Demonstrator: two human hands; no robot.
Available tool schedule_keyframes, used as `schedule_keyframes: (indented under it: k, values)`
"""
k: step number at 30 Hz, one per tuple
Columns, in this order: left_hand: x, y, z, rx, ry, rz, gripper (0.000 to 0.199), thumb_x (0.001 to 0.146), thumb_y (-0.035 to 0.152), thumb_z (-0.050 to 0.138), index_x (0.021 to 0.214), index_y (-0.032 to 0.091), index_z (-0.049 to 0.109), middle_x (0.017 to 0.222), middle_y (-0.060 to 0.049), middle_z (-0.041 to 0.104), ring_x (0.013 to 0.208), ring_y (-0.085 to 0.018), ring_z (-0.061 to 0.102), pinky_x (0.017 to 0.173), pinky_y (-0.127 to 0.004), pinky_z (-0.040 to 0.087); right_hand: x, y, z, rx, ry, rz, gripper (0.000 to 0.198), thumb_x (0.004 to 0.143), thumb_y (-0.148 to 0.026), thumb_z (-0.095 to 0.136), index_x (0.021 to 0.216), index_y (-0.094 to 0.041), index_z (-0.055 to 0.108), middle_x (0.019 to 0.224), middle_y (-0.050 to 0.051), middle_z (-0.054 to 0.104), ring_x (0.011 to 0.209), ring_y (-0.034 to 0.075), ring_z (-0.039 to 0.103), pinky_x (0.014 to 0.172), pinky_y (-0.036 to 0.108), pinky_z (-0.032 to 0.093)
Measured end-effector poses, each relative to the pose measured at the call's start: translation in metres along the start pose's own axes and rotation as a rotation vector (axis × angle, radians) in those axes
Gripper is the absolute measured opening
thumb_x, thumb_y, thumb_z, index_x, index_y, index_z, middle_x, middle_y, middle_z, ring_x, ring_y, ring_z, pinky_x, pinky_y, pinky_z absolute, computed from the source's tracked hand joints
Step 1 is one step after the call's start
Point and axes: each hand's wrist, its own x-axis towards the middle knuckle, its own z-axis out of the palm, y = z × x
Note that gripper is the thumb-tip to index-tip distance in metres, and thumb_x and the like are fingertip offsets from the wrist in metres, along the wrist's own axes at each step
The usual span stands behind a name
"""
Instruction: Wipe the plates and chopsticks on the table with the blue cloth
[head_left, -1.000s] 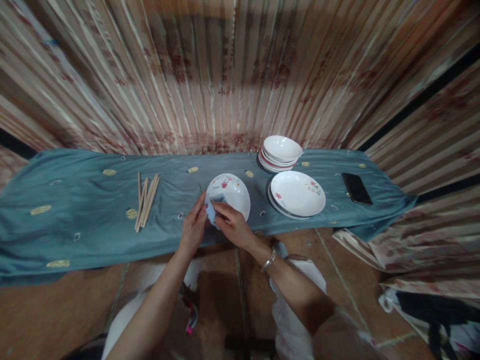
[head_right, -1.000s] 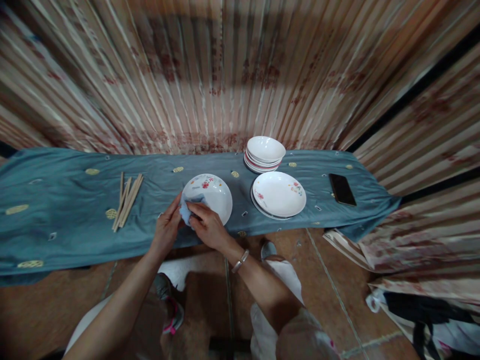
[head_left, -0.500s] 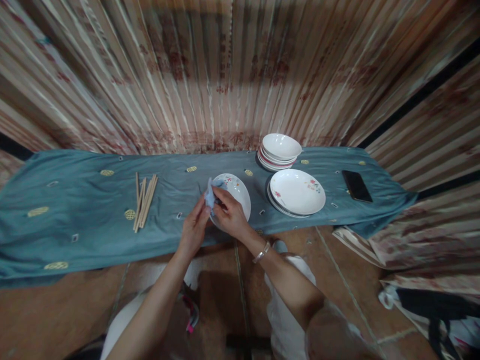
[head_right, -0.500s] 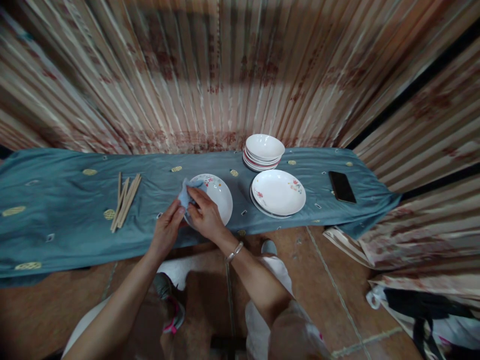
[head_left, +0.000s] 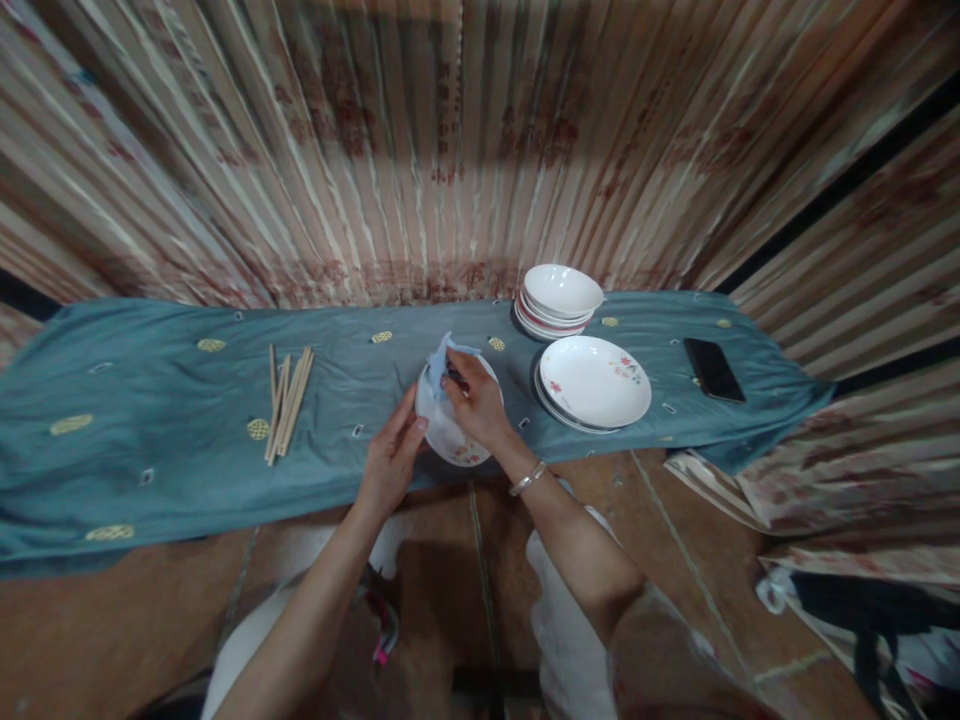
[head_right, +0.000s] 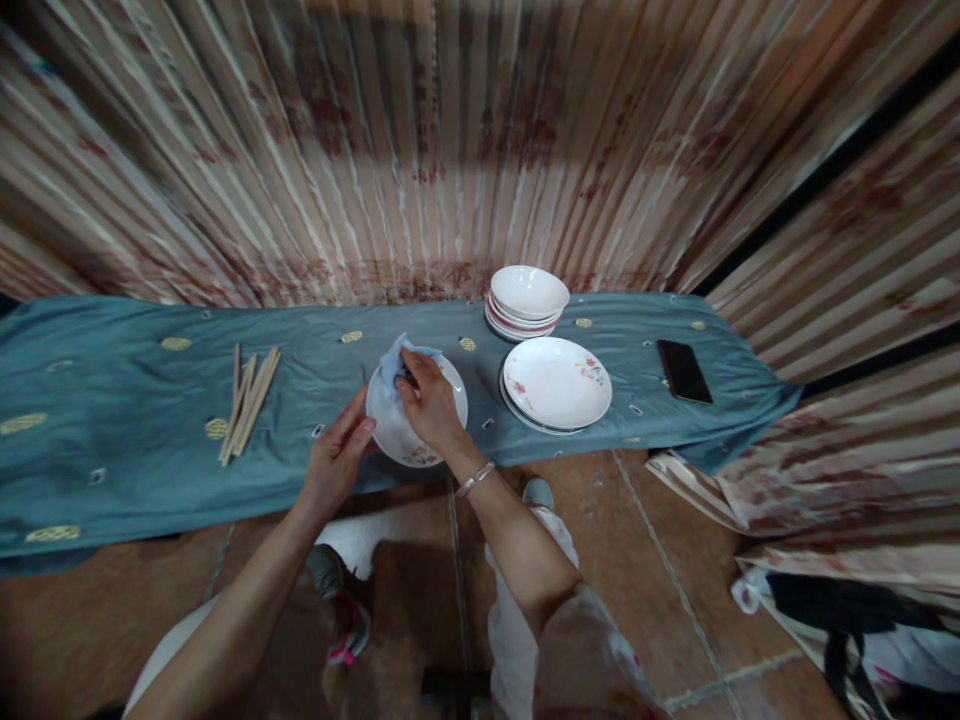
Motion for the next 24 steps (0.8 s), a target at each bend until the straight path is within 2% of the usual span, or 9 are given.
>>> schedule_keyframes:
  k: [6,11,16,20,24]
  values:
    - [0.0,0.0,0.001,0.007,-0.001,0.01,0.073,0.079,0.054,0.06,0.14,0.016,0.046,0.133,-0.012,0.058,0.113,-0.029,0.058,0.085,-0.04,0.056,0.003,0.016,-0.003,-0.146,0.039,0.007,0.042,0.088,-0.022,0.048,0.129,-0.017,0.053,0.127,0.012,0.058,0.116,0.022,0.056,0.105,0.036,0.041]
    - [-0.001,0.001,0.001,-0.016,-0.007,0.013,0.072,0.079,0.053,0.06,0.14,0.017,0.046,0.133,-0.012,0.059,0.115,-0.029,0.058,0.084,-0.04,0.056,0.003,0.022,-0.006,-0.247,-0.012,0.014,0.046,0.088,-0.019,0.045,0.133,-0.014,0.049,0.13,0.014,0.055,0.121,0.024,0.052,0.108,0.039,0.039]
    - [-0.001,-0.001,0.001,-0.012,0.008,0.011,0.07,0.078,0.054,0.061,0.138,0.019,0.049,0.127,-0.011,0.062,0.109,-0.027,0.06,0.083,-0.04,0.056,-0.002,0.026,-0.011,-0.329,-0.039,0.016,0.049,0.087,-0.017,0.043,0.136,-0.012,0.046,0.135,0.016,0.052,0.127,0.025,0.047,0.109,0.042,0.037]
    - [-0.001,-0.002,-0.001,0.006,0.019,0.011,0.075,0.078,0.055,0.061,0.139,0.016,0.048,0.115,-0.012,0.066,0.098,-0.025,0.062,0.078,-0.039,0.057,-0.007,0.027,-0.017,-0.399,-0.073,0.008,0.052,0.087,-0.016,0.043,0.139,-0.012,0.043,0.137,0.016,0.05,0.129,0.027,0.044,0.111,0.045,0.035]
    - [-0.002,-0.001,-0.001,0.037,0.013,0.02,0.074,0.079,0.056,0.059,0.139,0.016,0.047,0.111,-0.01,0.066,0.095,-0.023,0.062,0.076,-0.037,0.057,-0.012,0.023,-0.026,-0.541,-0.155,0.01,0.052,0.089,-0.015,0.039,0.141,-0.008,0.04,0.138,0.019,0.047,0.127,0.028,0.043,0.11,0.047,0.034]
